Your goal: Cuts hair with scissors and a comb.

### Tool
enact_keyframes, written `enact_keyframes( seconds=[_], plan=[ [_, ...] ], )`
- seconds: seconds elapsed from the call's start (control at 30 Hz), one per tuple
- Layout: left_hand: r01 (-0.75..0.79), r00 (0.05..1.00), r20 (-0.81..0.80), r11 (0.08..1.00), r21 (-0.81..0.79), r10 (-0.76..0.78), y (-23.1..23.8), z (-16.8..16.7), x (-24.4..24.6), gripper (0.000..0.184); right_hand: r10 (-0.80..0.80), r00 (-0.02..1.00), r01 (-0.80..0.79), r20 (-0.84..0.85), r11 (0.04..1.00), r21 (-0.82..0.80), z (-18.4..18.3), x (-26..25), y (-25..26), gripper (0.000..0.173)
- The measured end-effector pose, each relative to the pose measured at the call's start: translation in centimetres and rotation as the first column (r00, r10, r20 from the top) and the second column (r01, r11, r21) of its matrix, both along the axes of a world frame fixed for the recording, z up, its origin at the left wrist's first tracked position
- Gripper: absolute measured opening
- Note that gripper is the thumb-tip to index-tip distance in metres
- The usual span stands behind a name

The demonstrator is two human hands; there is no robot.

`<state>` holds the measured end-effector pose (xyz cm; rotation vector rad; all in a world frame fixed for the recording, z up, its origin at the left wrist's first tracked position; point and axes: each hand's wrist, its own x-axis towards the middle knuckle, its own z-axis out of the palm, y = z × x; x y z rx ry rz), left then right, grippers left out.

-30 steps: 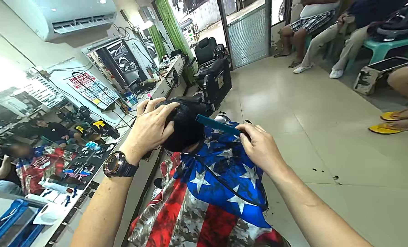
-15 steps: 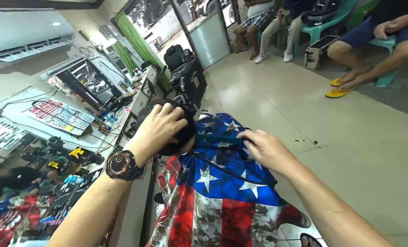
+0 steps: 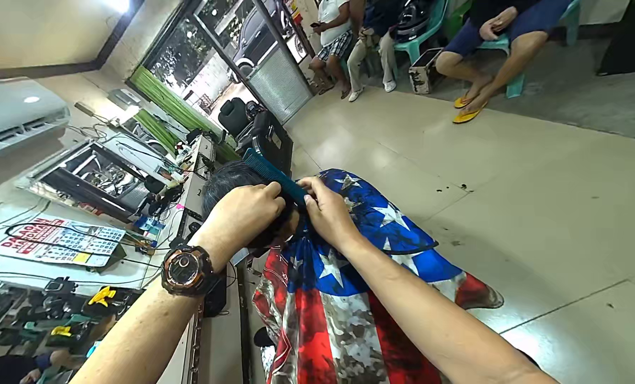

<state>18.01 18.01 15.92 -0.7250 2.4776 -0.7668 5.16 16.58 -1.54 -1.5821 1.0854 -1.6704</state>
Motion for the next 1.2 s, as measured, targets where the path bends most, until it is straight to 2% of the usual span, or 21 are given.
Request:
enact_keyframes(
  seconds=[0.13,0.23,0.27,0.33,0.37,0.43,0.47,0.5,0.57,0.63,0.7,0.77,0.83,0.9,0.97,1.0,1.07,1.13,1.2],
  plan=[
    [0.063,0.997,-0.047,0.998,0.016,-0.063,0.9,0.4,0.5,0.01,0.011,1.0,-0.01,0.014,0.997,-0.079,-0.7,1.3,1.4,0.03],
    [0.048,0.995,-0.087,0.999,0.023,-0.046,1.2,0.6,0.0,0.011,0.16,0.987,-0.161,0.014,0.986,0.047,-0.1,1.2,3.5,0.028],
    [0.03,0.996,-0.086,0.999,0.016,-0.029,1.2,0.7,-0.3,0.011,0.254,0.966,-0.258,0.049,0.955,0.146,0.3,0.9,4.1,0.029],
    [0.001,0.995,-0.098,1.0,0.013,0.0,1.1,0.8,-0.8,0.009,0.418,0.879,-0.472,0.228,0.829,0.3,1.0,0.3,4.6,0.031],
    [-0.005,0.995,-0.104,1.0,0.014,0.006,0.8,0.8,-1.0,0.009,0.473,0.81,-0.575,0.347,0.757,0.311,1.1,0.2,4.6,0.032],
    [0.021,0.972,-0.235,0.999,0.048,-0.009,0.7,1.3,-1.1,0.009,0.543,0.641,-0.739,0.542,0.626,0.247,0.9,-0.3,4.3,0.03],
    [0.039,0.938,-0.347,0.997,0.067,-0.014,1.2,2.1,-0.9,0.019,0.566,0.564,-0.794,0.602,0.573,0.205,0.7,-0.5,4.1,0.029],
    [0.035,0.888,-0.459,0.995,0.091,0.01,2.0,3.3,-0.4,0.037,0.574,0.503,-0.83,0.646,0.528,0.177,0.6,-0.7,4.0,0.03],
    [-0.045,0.805,-0.585,0.994,0.096,0.092,3.2,5.5,1.8,0.084,0.575,0.446,-0.859,0.686,0.491,0.147,0.0,-1.1,3.9,0.029],
    [-0.17,0.806,-0.574,0.985,0.011,0.146,3.1,5.7,4.1,0.123,0.57,0.448,-0.854,0.689,0.502,0.139,-0.4,-1.3,3.9,0.026],
    [-0.226,0.826,-0.537,0.973,-0.039,0.17,2.4,3.9,4.9,0.132,0.559,0.484,-0.828,0.674,0.542,0.145,-0.3,-1.4,4.0,0.026],
    [-0.189,0.859,-0.498,0.977,-0.096,0.117,1.4,1.4,4.5,0.127,0.552,0.535,-0.789,0.64,0.597,0.145,-0.2,-1.5,4.2,0.027],
    [-0.12,0.878,-0.478,0.981,-0.15,0.034,0.3,-0.3,4.0,0.109,0.533,0.629,-0.723,0.566,0.668,0.175,0.0,-1.7,4.5,0.026],
    [-0.024,0.873,-0.485,0.988,-0.15,-0.053,-0.7,-0.8,3.6,0.073,0.509,0.736,-0.635,0.447,0.748,0.194,-0.1,-2.2,4.7,0.025],
    [0.104,0.866,-0.475,0.986,-0.131,-0.155,-1.3,-1.0,3.4,0.024,0.484,0.821,-0.548,0.303,0.817,0.179,-0.5,-3.0,4.8,0.025],
    [0.159,0.871,-0.447,0.978,-0.136,-0.204,-1.5,-1.1,3.4,0.011,0.468,0.848,-0.51,0.249,0.848,0.141,-0.8,-3.5,4.7,0.025],
    [0.246,0.894,-0.341,0.955,-0.164,-0.289,-1.6,-1.1,3.4,0.012,0.385,0.899,-0.403,0.207,0.914,0.051,-1.2,-4.1,4.1,0.027],
    [0.296,0.916,-0.233,0.941,-0.162,-0.328,-1.5,-0.9,3.5,0.015,0.166,0.978,-0.176,0.129,0.981,0.076,-0.6,-4.2,3.1,0.027],
    [0.347,0.912,-0.168,0.923,-0.166,-0.373,-1.4,-0.7,3.5,0.015,-0.004,0.999,0.001,0.041,0.996,0.085,0.4,-3.2,1.8,0.03]
  ],
)
